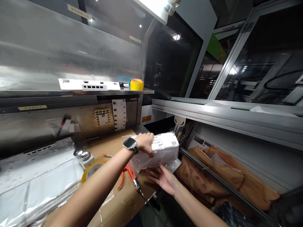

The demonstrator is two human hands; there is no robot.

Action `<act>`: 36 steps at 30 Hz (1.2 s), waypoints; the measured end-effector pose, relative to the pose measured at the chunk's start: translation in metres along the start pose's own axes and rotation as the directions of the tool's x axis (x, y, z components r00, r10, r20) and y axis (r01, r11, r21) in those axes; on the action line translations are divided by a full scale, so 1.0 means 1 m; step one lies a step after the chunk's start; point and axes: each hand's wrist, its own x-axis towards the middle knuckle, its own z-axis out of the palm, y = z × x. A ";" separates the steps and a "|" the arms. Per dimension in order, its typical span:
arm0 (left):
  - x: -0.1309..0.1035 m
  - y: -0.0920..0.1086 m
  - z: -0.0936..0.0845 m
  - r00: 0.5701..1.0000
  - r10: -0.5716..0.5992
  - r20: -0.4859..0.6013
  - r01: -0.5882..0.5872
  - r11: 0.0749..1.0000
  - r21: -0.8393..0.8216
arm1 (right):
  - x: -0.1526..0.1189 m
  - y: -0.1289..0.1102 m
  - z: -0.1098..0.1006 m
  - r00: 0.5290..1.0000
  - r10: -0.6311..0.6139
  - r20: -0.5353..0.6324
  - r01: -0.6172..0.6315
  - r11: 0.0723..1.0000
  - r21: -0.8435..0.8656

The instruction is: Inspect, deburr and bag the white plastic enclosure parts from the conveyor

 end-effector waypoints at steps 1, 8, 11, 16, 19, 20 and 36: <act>0.001 0.003 0.008 1.000 0.000 0.014 -0.001 0.999 0.052 | -0.010 -0.008 0.001 0.998 0.014 0.056 -0.012 0.999 -0.043; -0.005 0.016 0.036 0.991 -0.017 0.133 -0.029 0.940 0.340 | -0.027 -0.119 -0.039 0.992 -0.065 0.111 0.111 0.865 -0.489; -0.012 0.021 0.033 0.990 -0.014 0.139 -0.047 0.904 0.424 | 0.024 -0.141 -0.046 0.970 -0.065 0.236 0.243 0.364 -0.899; -0.033 0.016 0.026 0.996 0.007 0.084 -0.048 0.866 0.498 | 0.095 -0.130 -0.031 0.907 0.233 0.351 0.372 -0.054 -0.927; -0.050 0.011 0.017 0.999 0.039 0.031 -0.050 0.851 0.522 | 0.106 -0.128 -0.025 0.905 0.259 0.337 0.363 -0.058 -0.930; -0.058 0.012 0.014 0.998 0.055 0.000 -0.047 0.846 0.531 | 0.108 -0.129 -0.025 0.902 0.275 0.334 0.363 -0.061 -0.930; -0.289 -0.039 0.135 0.894 -0.016 -0.447 0.150 0.952 0.267 | 0.018 -0.160 -0.037 0.960 0.094 0.265 0.276 -0.136 -0.951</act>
